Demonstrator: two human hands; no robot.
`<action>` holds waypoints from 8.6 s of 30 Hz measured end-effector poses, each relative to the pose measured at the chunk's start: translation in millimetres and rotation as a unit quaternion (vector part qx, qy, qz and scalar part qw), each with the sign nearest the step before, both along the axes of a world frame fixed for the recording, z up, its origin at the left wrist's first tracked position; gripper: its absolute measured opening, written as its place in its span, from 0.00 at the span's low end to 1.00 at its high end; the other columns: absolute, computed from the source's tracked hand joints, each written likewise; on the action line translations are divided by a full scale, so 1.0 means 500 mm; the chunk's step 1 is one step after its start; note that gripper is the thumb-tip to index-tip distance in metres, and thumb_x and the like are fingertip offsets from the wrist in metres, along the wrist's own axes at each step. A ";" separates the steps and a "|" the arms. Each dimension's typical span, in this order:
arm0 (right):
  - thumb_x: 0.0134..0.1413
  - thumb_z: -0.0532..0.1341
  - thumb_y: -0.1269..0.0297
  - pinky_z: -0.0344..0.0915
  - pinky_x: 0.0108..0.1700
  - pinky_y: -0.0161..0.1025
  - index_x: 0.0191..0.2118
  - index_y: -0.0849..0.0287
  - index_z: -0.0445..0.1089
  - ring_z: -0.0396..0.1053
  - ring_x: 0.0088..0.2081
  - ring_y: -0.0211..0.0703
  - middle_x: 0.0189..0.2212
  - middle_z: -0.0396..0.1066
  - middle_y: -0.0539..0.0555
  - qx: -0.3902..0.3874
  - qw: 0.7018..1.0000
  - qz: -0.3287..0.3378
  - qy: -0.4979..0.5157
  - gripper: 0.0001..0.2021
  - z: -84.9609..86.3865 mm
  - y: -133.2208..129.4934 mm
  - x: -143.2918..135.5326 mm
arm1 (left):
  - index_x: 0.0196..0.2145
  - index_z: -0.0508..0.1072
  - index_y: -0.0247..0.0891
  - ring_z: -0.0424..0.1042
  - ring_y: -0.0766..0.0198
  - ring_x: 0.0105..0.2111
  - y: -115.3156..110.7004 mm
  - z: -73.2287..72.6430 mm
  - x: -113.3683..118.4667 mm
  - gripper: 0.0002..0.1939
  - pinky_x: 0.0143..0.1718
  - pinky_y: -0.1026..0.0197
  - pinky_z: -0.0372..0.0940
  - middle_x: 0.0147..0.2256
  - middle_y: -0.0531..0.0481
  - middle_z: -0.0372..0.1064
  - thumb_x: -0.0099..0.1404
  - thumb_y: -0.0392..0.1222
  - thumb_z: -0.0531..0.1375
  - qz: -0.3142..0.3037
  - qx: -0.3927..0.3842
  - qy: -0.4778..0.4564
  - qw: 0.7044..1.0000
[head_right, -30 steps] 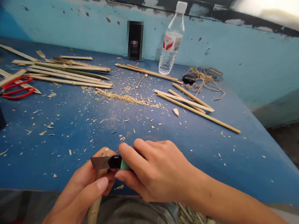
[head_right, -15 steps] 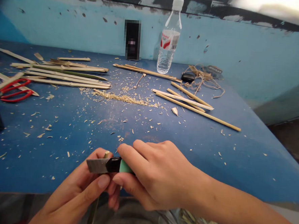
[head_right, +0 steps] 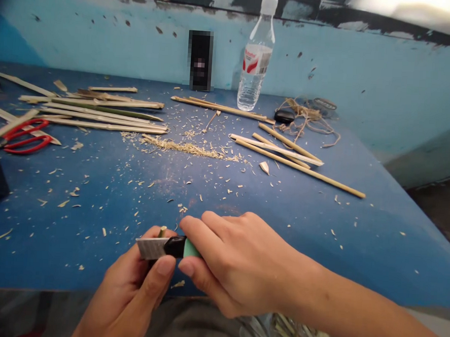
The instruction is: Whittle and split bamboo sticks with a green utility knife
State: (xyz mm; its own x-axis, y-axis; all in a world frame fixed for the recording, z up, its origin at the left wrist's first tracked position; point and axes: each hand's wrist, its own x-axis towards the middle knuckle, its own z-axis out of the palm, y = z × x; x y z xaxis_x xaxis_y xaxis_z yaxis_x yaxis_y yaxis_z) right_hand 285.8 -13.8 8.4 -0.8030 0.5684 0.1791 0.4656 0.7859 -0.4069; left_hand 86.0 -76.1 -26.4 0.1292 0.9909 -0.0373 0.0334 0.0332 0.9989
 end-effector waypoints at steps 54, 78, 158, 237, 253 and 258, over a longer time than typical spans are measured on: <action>0.79 0.39 0.56 0.59 0.24 0.40 0.56 0.65 0.58 0.72 0.28 0.43 0.35 0.74 0.56 0.085 0.996 0.006 0.012 0.19 -0.007 -0.010 -0.005 | 0.33 0.74 0.39 0.67 0.63 0.31 0.000 0.019 0.015 0.22 0.34 0.65 0.68 0.32 0.50 0.69 0.70 0.62 0.62 0.016 -0.057 -0.053 0.997; 0.78 0.44 0.60 0.67 0.22 0.41 0.54 0.65 0.60 0.72 0.24 0.47 0.32 0.75 0.56 0.212 0.972 -0.096 0.016 0.15 -0.016 -0.055 -0.031 | 0.25 0.66 0.39 0.53 0.67 0.23 -0.002 0.014 0.008 0.26 0.18 0.65 0.46 0.23 0.54 0.55 0.74 0.61 0.57 0.015 -0.031 0.016 0.999; 0.80 0.41 0.55 0.57 0.20 0.40 0.49 0.59 0.61 0.72 0.24 0.43 0.32 0.73 0.51 0.071 0.994 -0.078 -0.020 0.17 0.006 -0.061 -0.016 | 0.35 0.76 0.40 0.72 0.62 0.28 -0.018 -0.013 0.020 0.23 0.32 0.62 0.64 0.29 0.52 0.74 0.79 0.55 0.49 0.052 0.060 0.120 0.990; 0.77 0.53 0.54 0.62 0.35 0.36 0.56 0.60 0.64 0.71 0.34 0.42 0.39 0.75 0.53 0.037 0.991 -0.089 0.088 0.15 -0.010 0.014 0.005 | 0.44 0.72 0.41 0.50 0.69 0.26 0.006 0.003 -0.026 0.16 0.27 0.70 0.54 0.27 0.57 0.52 0.76 0.57 0.58 -0.049 -0.160 -0.223 0.960; 0.78 0.45 0.47 0.52 0.27 0.40 0.56 0.57 0.64 0.63 0.29 0.41 0.35 0.67 0.50 0.031 0.999 -0.001 0.014 0.21 -0.005 0.001 0.006 | 0.40 0.68 0.43 0.42 0.71 0.23 0.000 0.011 -0.019 0.18 0.23 0.67 0.41 0.26 0.60 0.44 0.72 0.60 0.63 -0.091 -0.183 -0.252 0.946; 0.78 0.44 0.47 0.52 0.28 0.41 0.55 0.57 0.65 0.64 0.31 0.42 0.35 0.69 0.51 0.012 1.000 -0.005 0.008 0.21 -0.008 0.001 0.003 | 0.42 0.68 0.43 0.47 0.70 0.26 -0.008 0.002 -0.008 0.17 0.27 0.67 0.49 0.30 0.57 0.53 0.74 0.59 0.61 -0.049 -0.112 -0.159 0.980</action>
